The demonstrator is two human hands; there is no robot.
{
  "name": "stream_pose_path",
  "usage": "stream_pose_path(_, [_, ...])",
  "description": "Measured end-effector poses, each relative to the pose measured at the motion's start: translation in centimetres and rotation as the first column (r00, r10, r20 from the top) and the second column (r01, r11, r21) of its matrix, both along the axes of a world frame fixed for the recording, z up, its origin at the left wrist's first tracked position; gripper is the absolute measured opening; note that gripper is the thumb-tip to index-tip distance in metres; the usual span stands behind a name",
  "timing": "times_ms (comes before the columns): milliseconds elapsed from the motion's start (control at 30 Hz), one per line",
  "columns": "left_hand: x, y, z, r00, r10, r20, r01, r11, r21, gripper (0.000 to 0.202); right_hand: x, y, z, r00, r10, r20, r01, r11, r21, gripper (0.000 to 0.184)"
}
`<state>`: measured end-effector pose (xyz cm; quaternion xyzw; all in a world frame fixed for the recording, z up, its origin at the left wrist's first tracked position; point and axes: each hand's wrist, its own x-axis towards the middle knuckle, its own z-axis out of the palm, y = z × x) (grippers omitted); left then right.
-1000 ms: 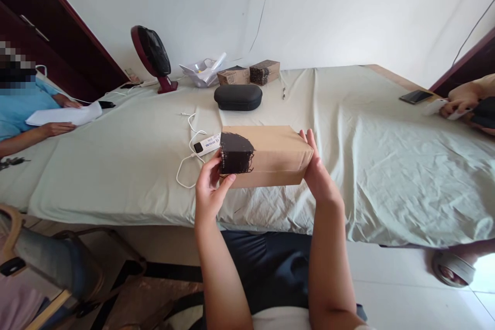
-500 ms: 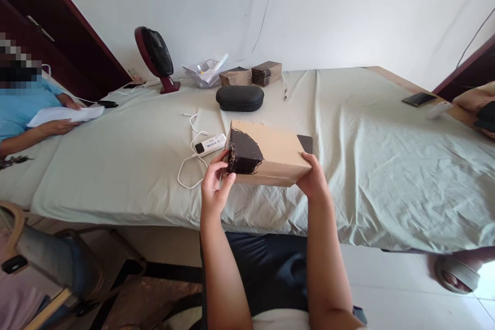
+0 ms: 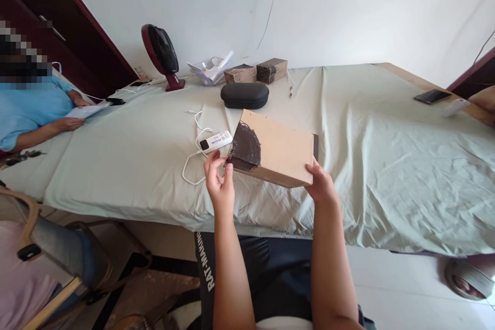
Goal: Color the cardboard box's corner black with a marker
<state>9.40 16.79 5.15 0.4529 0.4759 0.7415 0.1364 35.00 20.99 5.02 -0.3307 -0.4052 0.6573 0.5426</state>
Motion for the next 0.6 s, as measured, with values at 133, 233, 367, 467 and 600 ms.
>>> stream_pose_path(133, [1.0,-0.3,-0.8,0.988,-0.051,0.147,0.068,0.991,-0.119,0.057,0.0,-0.4,-1.1,1.0,-0.025,0.004,0.025,0.998,0.054,0.085])
stream_pose_path(233, [2.4,-0.5,-0.6,0.927,-0.136,0.348,0.212,0.958,-0.191,0.077,0.1,-0.7,-1.9,1.0,0.003,0.007,-0.003,0.991,0.131,0.096])
stream_pose_path(367, [4.4,-0.8,0.6,0.821,-0.126,0.557,0.271,0.945,-0.185,0.087,0.6,-1.1,-2.3,0.995,0.04,0.093,-0.061,0.972,0.227,0.12])
stream_pose_path(467, [5.0,-0.9,1.1,0.809,-0.097,0.579,0.222,0.964,-0.149,0.088,1.0,-1.1,-2.3,0.993,0.074,0.097,-0.096,0.963,0.251,0.129])
stream_pose_path(600, [4.3,-0.7,0.3,0.816,-0.082,0.573,0.19,0.973,-0.131,0.074,1.7,-0.6,-2.5,1.0,0.013,-0.016,-0.009,0.971,0.239,0.128])
